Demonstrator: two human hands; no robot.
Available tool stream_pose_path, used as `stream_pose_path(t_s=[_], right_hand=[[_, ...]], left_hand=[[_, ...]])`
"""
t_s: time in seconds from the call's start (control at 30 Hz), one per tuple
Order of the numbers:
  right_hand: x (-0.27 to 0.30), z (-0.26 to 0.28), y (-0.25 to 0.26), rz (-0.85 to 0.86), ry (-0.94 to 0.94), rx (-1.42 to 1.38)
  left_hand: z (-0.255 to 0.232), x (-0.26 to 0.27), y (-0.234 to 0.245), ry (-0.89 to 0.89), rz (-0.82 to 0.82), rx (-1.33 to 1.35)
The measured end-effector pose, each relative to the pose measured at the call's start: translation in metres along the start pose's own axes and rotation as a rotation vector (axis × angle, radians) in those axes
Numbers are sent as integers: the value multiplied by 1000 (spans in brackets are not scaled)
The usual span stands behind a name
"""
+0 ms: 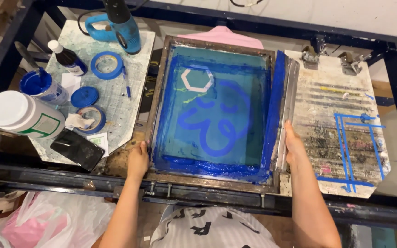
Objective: The person prepares a screen printing station by spreading blue ink across a stencil using a squeegee, then lowers the screen onto a pink garment and drags the squeegee across to transfer the design.
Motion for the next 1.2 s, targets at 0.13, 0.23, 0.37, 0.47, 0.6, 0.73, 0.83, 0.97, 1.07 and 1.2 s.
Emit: stream_pose_path(t_s=[0.13, 0.23, 0.37, 0.47, 0.6, 0.73, 0.83, 0.97, 1.07, 1.2], right_hand=[[-18, -21, 1, -23, -4, -53], [-39, -39, 4, -54, 2, -72], [-31, -37, 0, -95, -8, -118], [0, -5, -2, -106, -2, -139], [25, 21, 8, -107, 22, -134], [69, 55, 19, -134, 50, -187], [55, 37, 48, -181, 86, -180], [74, 37, 86, -258, 114, -274], [30, 4, 148, -282, -13, -315], [12, -23, 233, -227, 40, -411]], left_hand=[[2, 0, -3, 12, -22, 29], [-3, 4, 1, 22, -24, 32], [-8, 7, 5, 21, -16, 8], [-21, 11, 16, 27, -21, -21], [-26, 11, 21, -18, -42, -48], [-30, 24, 29, -67, -43, 35], [-47, 56, 45, -93, -48, 69], [-65, 90, 49, -147, -45, 112], [-49, 97, 9, -290, -28, 204], [-77, 145, -36, -281, 36, 272]])
Point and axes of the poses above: each hand's wrist, its own x-axis away from the middle knuckle, its own y-axis out of the back of the hand, z = x × y, the point moved 3 cm from there along -x, towards the middle knuckle, and after that the axes turned 15 degrees about -z, right-handed, at the moved point
